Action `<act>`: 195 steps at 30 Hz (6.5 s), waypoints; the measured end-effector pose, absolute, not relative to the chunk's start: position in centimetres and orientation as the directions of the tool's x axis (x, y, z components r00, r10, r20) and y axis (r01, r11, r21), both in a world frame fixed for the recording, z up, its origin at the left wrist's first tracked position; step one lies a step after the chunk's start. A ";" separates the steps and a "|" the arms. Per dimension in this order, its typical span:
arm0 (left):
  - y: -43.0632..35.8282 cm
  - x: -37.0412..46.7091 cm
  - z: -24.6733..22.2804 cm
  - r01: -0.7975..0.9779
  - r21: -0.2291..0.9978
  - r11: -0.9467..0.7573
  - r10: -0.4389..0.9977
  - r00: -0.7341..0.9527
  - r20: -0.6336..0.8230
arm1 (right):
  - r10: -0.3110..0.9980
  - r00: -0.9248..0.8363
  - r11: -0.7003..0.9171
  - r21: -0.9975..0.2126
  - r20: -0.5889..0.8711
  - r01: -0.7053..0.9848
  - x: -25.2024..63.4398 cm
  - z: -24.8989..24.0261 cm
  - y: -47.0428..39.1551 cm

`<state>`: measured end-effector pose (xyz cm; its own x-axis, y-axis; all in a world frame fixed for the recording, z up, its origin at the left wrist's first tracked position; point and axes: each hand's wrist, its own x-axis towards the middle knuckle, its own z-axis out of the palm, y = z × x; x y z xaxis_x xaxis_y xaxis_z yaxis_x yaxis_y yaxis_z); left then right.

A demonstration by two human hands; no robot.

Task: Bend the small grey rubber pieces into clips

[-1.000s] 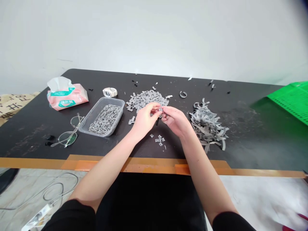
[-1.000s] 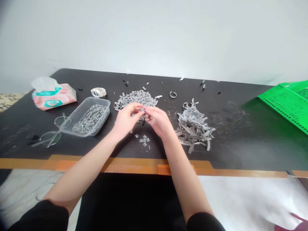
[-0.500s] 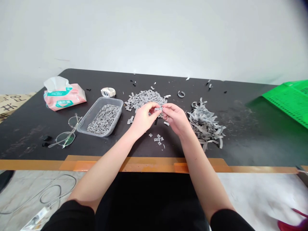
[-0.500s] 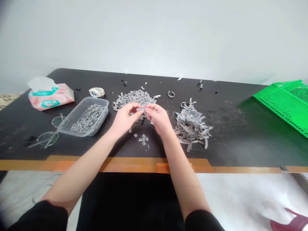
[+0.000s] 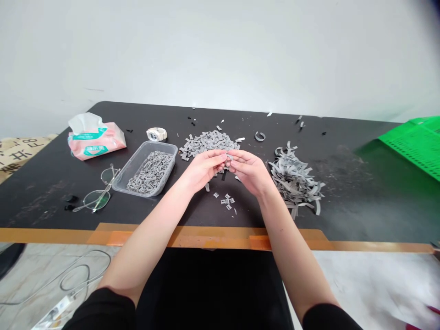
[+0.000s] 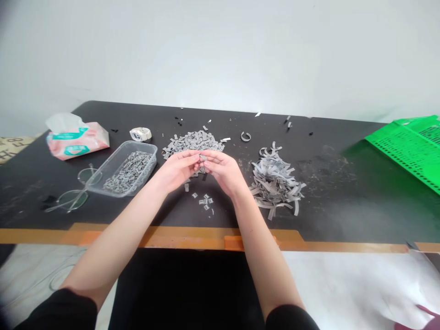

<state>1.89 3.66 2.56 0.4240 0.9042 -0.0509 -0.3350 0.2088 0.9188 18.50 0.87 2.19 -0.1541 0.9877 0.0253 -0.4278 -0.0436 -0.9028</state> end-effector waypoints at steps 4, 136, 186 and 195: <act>3.7 1.7 2.8 -0.360 0.891 0.276 0.879 0.469 -0.083 | 0.989 -0.141 -0.022 -0.910 0.040 -0.413 18.3 2.2 0.9; 2.4 3.4 1.0 0.312 0.836 -0.451 0.886 0.268 0.378 | 0.992 0.065 -0.061 -0.869 -0.107 -0.491 17.3 0.7 1.4; 2.3 3.0 1.6 0.485 0.740 -0.466 0.881 0.331 0.338 | 0.949 -0.200 -0.307 -0.846 -0.242 -0.435 19.9 1.2 1.9; 2.5 2.8 1.7 0.521 0.637 -0.568 0.820 0.423 0.385 | 0.948 -0.197 -0.312 -0.847 -0.249 -0.431 19.9 1.3 1.9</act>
